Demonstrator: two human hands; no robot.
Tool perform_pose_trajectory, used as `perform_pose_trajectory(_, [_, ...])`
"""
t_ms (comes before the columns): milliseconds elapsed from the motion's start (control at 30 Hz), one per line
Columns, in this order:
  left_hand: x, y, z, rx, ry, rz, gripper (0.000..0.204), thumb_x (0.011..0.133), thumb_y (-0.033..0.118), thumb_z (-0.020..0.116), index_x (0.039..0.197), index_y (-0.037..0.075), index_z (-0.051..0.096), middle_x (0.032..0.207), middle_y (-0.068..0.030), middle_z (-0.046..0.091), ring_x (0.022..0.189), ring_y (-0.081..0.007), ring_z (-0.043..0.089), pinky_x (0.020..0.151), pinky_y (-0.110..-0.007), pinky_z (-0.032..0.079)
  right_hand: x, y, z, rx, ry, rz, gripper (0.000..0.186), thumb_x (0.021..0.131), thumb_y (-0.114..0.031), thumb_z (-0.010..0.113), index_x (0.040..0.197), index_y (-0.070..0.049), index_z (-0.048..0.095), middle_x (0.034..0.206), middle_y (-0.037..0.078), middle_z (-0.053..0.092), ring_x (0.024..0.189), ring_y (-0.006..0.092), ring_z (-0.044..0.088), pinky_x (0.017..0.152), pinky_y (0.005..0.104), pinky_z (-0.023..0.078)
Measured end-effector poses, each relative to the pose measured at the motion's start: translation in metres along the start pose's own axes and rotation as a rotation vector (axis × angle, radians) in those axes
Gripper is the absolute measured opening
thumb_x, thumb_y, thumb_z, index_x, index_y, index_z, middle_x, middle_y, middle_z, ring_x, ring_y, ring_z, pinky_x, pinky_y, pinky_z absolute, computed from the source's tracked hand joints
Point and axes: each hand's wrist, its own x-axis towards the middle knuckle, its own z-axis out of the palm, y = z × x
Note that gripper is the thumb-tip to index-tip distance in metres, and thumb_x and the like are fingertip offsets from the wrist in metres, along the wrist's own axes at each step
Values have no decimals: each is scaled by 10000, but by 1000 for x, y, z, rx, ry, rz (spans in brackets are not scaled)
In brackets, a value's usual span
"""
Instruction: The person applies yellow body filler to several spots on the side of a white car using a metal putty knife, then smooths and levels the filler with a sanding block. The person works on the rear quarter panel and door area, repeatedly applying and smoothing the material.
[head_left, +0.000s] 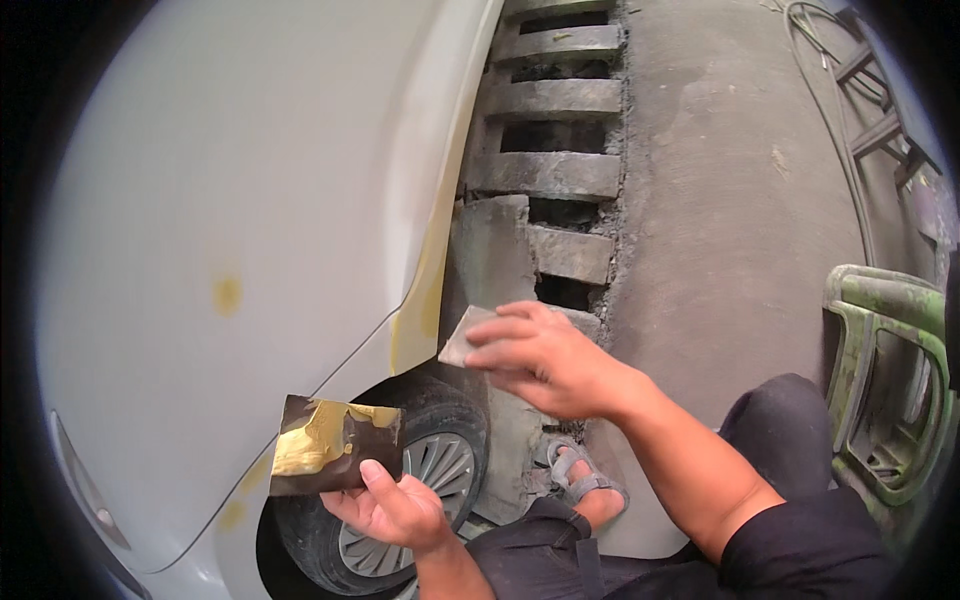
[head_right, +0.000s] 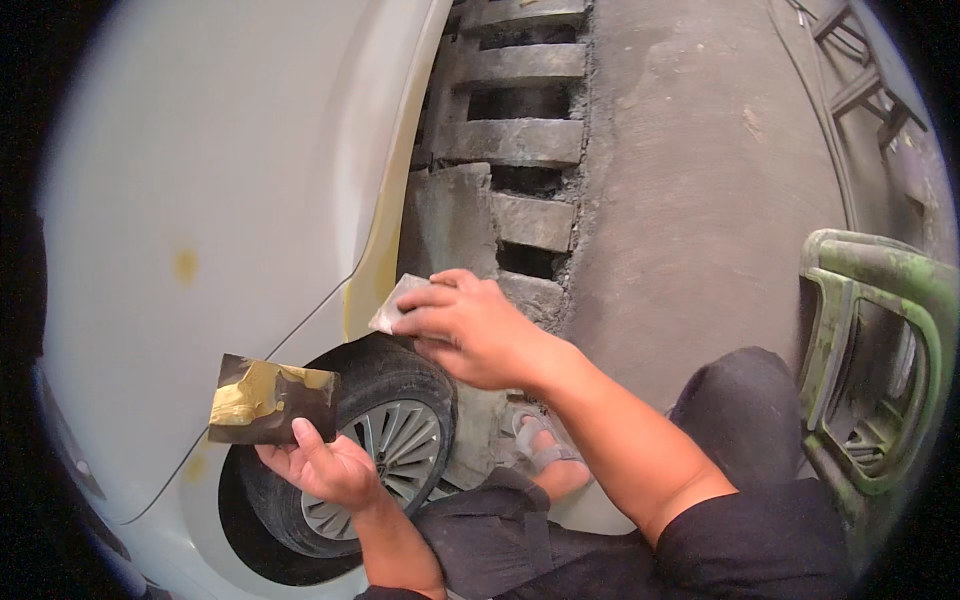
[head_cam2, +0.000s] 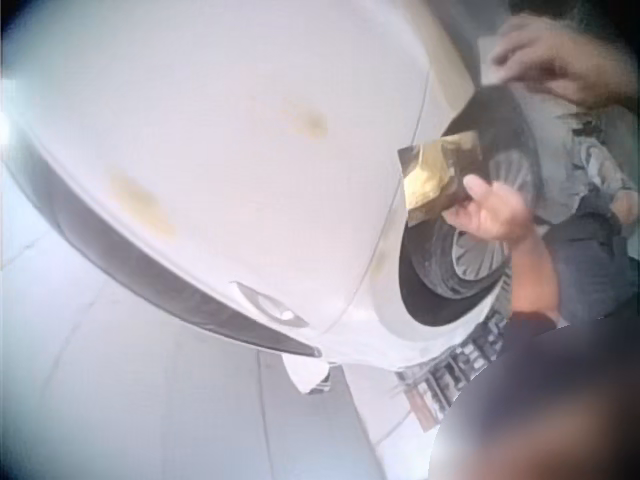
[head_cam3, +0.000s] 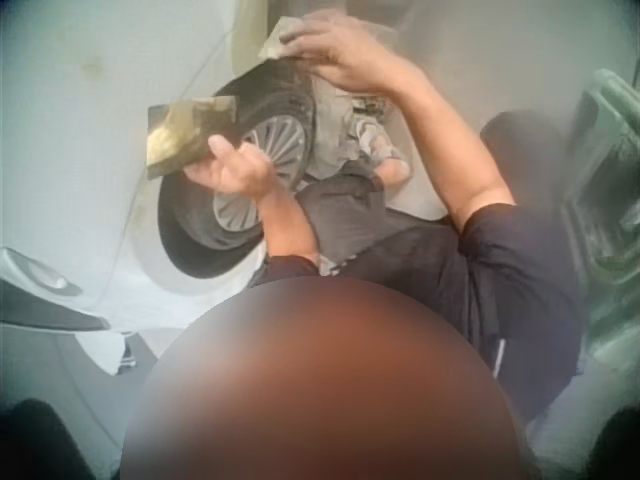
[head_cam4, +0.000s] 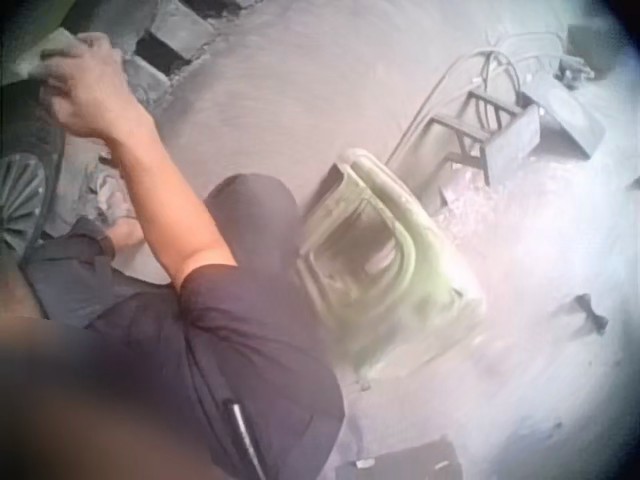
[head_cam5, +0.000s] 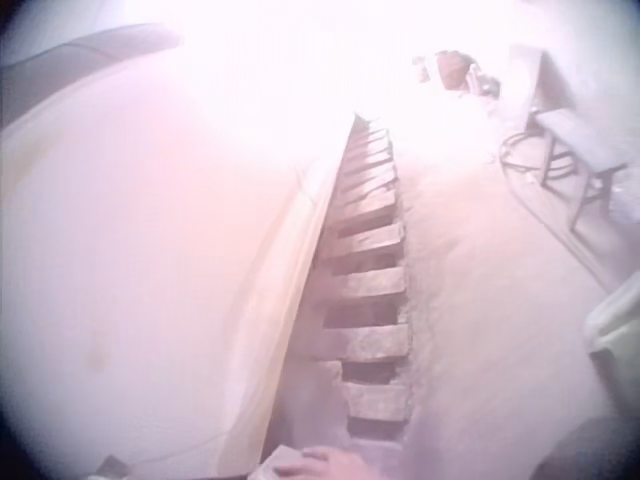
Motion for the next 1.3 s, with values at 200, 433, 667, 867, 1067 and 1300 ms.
perform_pose_trajectory(200, [11, 19, 22, -206, -24, -183, 505, 897, 2, 518, 1389, -39, 408, 1355, -153, 519, 1230, -253, 519, 1103, -412, 382, 21, 7, -69, 71, 152, 65, 338, 844, -118, 682, 1174, -48, 669, 1250, 152, 648, 1184, 333, 587, 1037, 416, 451])
perform_pose_trajectory(433, [37, 70, 49, -314, -42, -209, 505, 870, -29, 498, 1371, -19, 439, 1324, -136, 534, 1234, -262, 515, 1100, -434, 390, 26, -24, -188, 259, 192, 268, 368, 972, -162, 581, 1320, -42, 592, 1268, 86, 626, 1186, 185, 556, 1027, 343, 443])
perform_pose_trajectory(667, [61, 71, 43, -367, 24, -279, 446, 860, 68, 503, 1305, 40, 494, 1280, -91, 554, 1209, -251, 523, 1080, -426, 401, 21, -17, -236, 352, 159, 251, 422, 965, -256, 573, 1337, -58, 596, 1056, -12, 600, 947, 79, 487, 876, 248, 410])
perform_pose_trajectory(867, [74, 27, 99, -695, -85, -467, 343, 849, 57, 431, 1173, 48, 542, 912, -119, 631, 728, -256, 600, 596, -363, 514, 1, 25, -250, 339, 156, 450, 438, 958, -289, 564, 1336, -73, 600, 1075, -32, 579, 945, 83, 490, 842, 255, 423])
perform_pose_trajectory(1067, [88, 6, 193, -486, -498, -636, 461, 798, 17, 470, 1255, -33, 501, 1182, -118, 607, 1111, -225, 582, 1024, -348, 428, 9, 57, -273, 340, 258, 705, 454, 948, -297, 564, 1343, -73, 579, 1142, -2, 602, 1048, 103, 535, 870, 274, 440])
perform_pose_trajectory(1300, [118, -8, 225, -247, -711, -738, 410, 841, -49, 467, 1250, -29, 482, 1171, -79, 599, 1092, -148, 564, 985, -300, 418, 63, 118, -257, 463, 193, 783, 447, 961, -320, 563, 1336, -78, 584, 1154, 12, 613, 1066, 120, 553, 860, 288, 451])
